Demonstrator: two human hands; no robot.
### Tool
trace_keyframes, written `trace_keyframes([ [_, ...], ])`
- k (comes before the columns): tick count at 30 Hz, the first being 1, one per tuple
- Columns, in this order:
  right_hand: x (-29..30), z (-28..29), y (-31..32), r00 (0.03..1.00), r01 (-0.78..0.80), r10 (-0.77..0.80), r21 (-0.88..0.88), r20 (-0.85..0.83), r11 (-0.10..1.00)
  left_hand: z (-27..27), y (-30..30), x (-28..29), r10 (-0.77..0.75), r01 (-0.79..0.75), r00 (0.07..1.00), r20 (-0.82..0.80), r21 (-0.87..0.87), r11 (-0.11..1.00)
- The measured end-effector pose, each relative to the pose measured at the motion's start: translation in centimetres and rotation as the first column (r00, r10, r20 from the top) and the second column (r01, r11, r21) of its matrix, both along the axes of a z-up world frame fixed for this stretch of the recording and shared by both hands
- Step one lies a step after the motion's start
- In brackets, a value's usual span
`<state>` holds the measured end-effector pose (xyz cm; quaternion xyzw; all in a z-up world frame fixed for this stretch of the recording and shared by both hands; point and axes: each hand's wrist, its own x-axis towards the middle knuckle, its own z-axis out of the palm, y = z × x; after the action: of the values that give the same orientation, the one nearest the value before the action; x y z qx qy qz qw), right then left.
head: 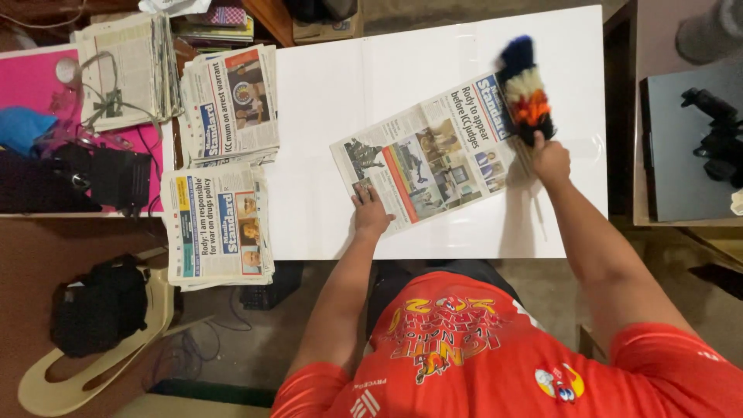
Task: Dusting and flipping through newspapers on a table using a feather duster.
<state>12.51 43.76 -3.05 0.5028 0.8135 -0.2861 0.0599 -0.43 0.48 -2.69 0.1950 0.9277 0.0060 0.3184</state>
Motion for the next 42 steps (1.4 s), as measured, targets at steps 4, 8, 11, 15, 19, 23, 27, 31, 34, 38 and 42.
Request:
trace_keyframes([
  [4,3.0,-0.9,-3.0,0.963,-0.226,0.215,-0.052,-0.165,0.973,0.6,-0.3,0.2,0.030,-0.030,0.999,0.011,-0.001,1.000],
  [8,6.1,-9.0,1.9,0.992,-0.117,0.116,0.017,0.056,0.993,-0.5,-0.4,0.0,0.022,-0.022,1.000,0.018,0.009,1.000],
  [11,4.1,-8.8,1.2,0.994,0.033,-0.038,-0.048,-0.104,0.998,0.4,-0.5,0.1,-0.005,0.005,1.000,-0.002,-0.007,1.000],
  [15,2.0,-6.0,-7.3,0.949,-0.279,0.259,-0.093,-0.180,0.956,3.8,0.8,-0.5,0.029,-0.028,0.999,0.018,-0.058,0.998],
  [19,5.2,-2.2,-19.4,0.875,-0.485,0.475,-0.179,-0.098,0.856,-0.5,-3.1,-2.6,-0.086,0.085,0.996,-0.009,-0.039,0.996],
  [23,7.7,0.2,-25.7,0.783,-0.599,0.622,-0.263,0.004,0.756,-2.5,-8.3,-4.9,-0.061,0.053,0.997,0.035,0.213,0.976],
  [27,7.3,2.2,-28.0,0.708,-0.638,0.702,-0.361,0.073,0.681,-1.4,-10.8,-5.2,-0.051,0.031,0.998,0.027,0.498,0.866],
  [31,6.6,2.7,-28.6,0.656,-0.675,0.746,-0.352,0.118,0.649,-2.4,-9.4,-5.4,-0.134,0.123,0.991,-0.007,0.441,0.889],
  [34,6.3,2.6,-28.3,0.615,-0.715,0.776,-0.317,0.137,0.623,-2.1,-7.9,-5.8,-0.189,0.174,0.981,0.030,0.282,0.944],
  [38,7.2,2.5,-26.5,0.752,-0.567,0.625,-0.279,0.210,0.775,0.9,-5.7,-6.2,-0.249,0.233,0.960,0.131,0.131,0.964],
  [42,9.8,0.5,-23.8,0.976,-0.128,0.143,-0.097,0.166,0.987,0.3,-4.0,-5.7,-0.205,0.203,0.953,0.224,0.032,0.979],
])
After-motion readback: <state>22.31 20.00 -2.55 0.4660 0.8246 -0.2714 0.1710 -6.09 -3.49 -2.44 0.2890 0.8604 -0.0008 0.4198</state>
